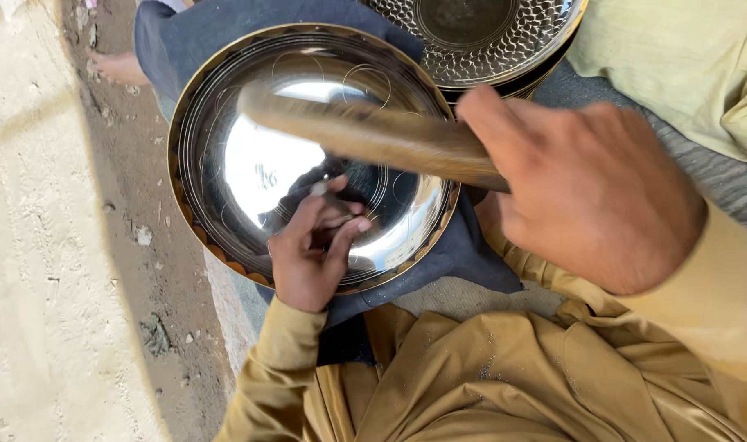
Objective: The person uses a hammer and a metal punch to create a decorative pattern on a large metal plate. They repeatedly strike the punch against the plate's surface to form a textured design.
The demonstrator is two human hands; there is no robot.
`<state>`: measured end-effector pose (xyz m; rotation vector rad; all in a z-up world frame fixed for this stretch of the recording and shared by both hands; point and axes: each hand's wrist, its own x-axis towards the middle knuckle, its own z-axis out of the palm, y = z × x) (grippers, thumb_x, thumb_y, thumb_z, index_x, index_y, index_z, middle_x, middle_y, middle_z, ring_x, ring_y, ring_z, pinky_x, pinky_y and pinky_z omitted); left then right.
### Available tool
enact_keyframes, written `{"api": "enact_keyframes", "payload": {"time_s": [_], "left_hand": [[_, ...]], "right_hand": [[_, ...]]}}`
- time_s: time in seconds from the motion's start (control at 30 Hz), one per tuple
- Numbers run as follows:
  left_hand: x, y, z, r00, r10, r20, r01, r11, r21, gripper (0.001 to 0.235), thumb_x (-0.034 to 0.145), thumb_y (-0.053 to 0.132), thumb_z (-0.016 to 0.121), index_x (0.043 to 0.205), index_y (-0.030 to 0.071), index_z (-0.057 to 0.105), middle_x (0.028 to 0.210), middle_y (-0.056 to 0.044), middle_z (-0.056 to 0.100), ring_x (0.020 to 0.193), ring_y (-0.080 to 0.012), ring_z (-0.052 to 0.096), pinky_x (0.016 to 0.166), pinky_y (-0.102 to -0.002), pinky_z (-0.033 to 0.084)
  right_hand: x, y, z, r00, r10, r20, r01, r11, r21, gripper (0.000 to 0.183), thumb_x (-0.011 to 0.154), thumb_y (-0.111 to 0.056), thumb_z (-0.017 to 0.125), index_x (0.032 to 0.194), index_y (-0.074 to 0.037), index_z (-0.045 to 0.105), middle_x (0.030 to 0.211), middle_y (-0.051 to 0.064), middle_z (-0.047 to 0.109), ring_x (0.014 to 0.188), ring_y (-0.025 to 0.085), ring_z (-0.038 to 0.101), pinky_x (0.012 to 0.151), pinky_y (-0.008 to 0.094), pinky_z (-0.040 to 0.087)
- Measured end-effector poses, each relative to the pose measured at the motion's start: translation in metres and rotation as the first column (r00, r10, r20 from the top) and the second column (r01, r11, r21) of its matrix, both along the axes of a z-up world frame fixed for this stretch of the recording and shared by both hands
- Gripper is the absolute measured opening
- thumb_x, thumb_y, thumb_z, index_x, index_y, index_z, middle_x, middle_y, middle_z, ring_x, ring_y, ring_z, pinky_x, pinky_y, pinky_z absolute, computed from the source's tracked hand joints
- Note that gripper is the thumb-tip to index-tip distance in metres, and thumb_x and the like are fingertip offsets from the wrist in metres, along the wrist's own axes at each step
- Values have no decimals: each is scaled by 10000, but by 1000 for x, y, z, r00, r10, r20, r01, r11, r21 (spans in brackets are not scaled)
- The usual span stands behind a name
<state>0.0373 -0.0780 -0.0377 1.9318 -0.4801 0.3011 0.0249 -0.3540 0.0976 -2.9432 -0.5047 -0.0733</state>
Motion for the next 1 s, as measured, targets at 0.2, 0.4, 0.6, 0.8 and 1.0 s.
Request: {"api": "enact_keyframes", "payload": {"time_s": [0.2,0.4,0.6,0.8,1.0], "left_hand": [[23,10,10,949,-311,-55,316,937,147,589,928,-30,757,1466,82,544,1224,-100,744,1037,-192,792,929,-317,653],[31,7,18,918,-394,-38,382,858,344,508,919,31,781,1398,94,624,1150,-116,769,925,-216,799,827,-325,636],[57,3,37,748,-646,-151,623,606,495,483,878,-52,689,1346,60,649,1201,-135,754,967,-223,797,778,-332,652],[59,-4,40,750,-632,-193,613,556,561,509,828,-59,694,1324,52,668,1139,-132,764,917,-224,795,779,-359,631],[29,6,31,920,-392,-1,357,837,415,437,928,64,763,1343,21,636,1128,-151,752,947,-260,781,840,-325,631]], "right_hand": [[-34,-16,-42,992,-119,39,99,937,335,563,758,-150,755,1266,-41,538,928,181,720,690,388,705,611,494,554],[-69,-35,-95,985,-171,-37,174,935,310,666,668,-105,769,1298,-52,562,978,192,731,723,388,712,654,485,558],[-109,6,-159,905,-366,-218,420,677,605,534,750,-100,756,1251,-49,577,908,222,709,655,368,721,620,452,562],[-113,22,-189,907,-420,-18,318,657,683,451,806,-96,743,1208,-43,545,838,214,693,702,388,715,605,457,551],[-73,-11,-129,955,-263,-137,295,801,522,487,722,-79,769,1150,-57,537,800,208,691,696,422,699,590,521,530]]}}
